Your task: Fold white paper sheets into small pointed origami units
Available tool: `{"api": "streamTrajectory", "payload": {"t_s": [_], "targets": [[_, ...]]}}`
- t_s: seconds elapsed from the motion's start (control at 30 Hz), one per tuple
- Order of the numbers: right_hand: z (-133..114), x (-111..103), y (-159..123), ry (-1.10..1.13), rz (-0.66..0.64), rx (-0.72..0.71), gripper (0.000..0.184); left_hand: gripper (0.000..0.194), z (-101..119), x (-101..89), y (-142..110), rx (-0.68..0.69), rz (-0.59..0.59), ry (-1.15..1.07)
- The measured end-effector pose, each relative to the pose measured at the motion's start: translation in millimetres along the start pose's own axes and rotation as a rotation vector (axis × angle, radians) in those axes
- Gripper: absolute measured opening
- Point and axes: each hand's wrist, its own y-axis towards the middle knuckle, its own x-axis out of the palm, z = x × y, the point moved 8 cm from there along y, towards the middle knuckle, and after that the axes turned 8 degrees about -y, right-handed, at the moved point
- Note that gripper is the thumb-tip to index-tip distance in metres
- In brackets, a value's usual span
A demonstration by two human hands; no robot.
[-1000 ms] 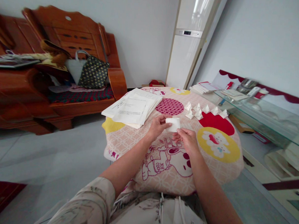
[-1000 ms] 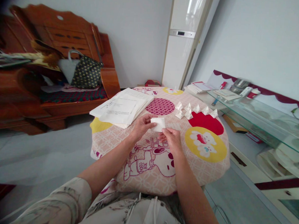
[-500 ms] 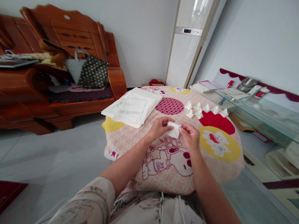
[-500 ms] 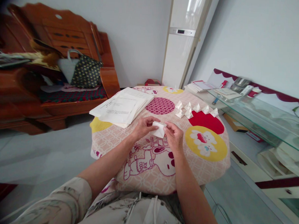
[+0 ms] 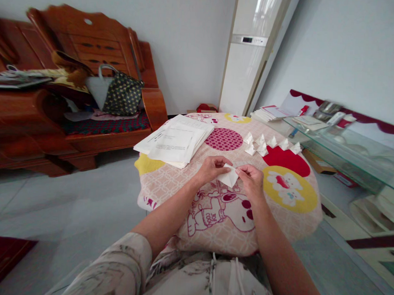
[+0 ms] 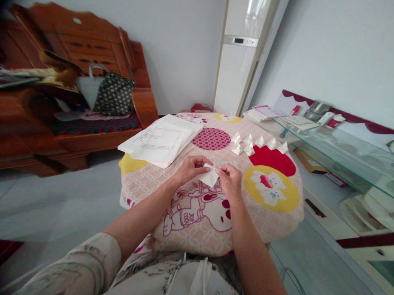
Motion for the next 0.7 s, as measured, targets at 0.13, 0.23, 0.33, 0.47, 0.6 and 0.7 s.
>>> {"api": "streamTrajectory", "payload": {"t_s": [0.13, 0.23, 0.33, 0.47, 0.6, 0.7], "targets": [[-1.4, 1.2, -0.4, 0.047, 0.000, 0.011, 0.016, 0.033, -2.9, -1.6, 0.1, -0.012, 0.012, 0.006], [-2.3, 2.4, -1.0, 0.112, 0.000, 0.034, 0.016, 0.032, -4.0, -0.9, -0.5, -0.025, 0.011, -0.038], [-3.4, 4.0, -1.8, 0.150, -0.007, 0.052, 0.016, 0.032, -4.1, -0.3, -0.8, -0.031, 0.011, -0.074], [-4.8, 4.6, -2.8, 0.164, -0.007, 0.054, 0.017, 0.031, -2.9, -1.2, -0.7, -0.031, 0.028, -0.086], [-3.5, 5.9, -3.2, 0.179, -0.016, 0.061, 0.016, 0.031, -1.3, -2.2, -0.6, -0.027, 0.046, -0.083], [-2.6, 6.2, -2.5, 0.193, -0.012, 0.073, 0.017, 0.033, -2.5, -3.6, -0.2, -0.033, 0.056, -0.093]]}}
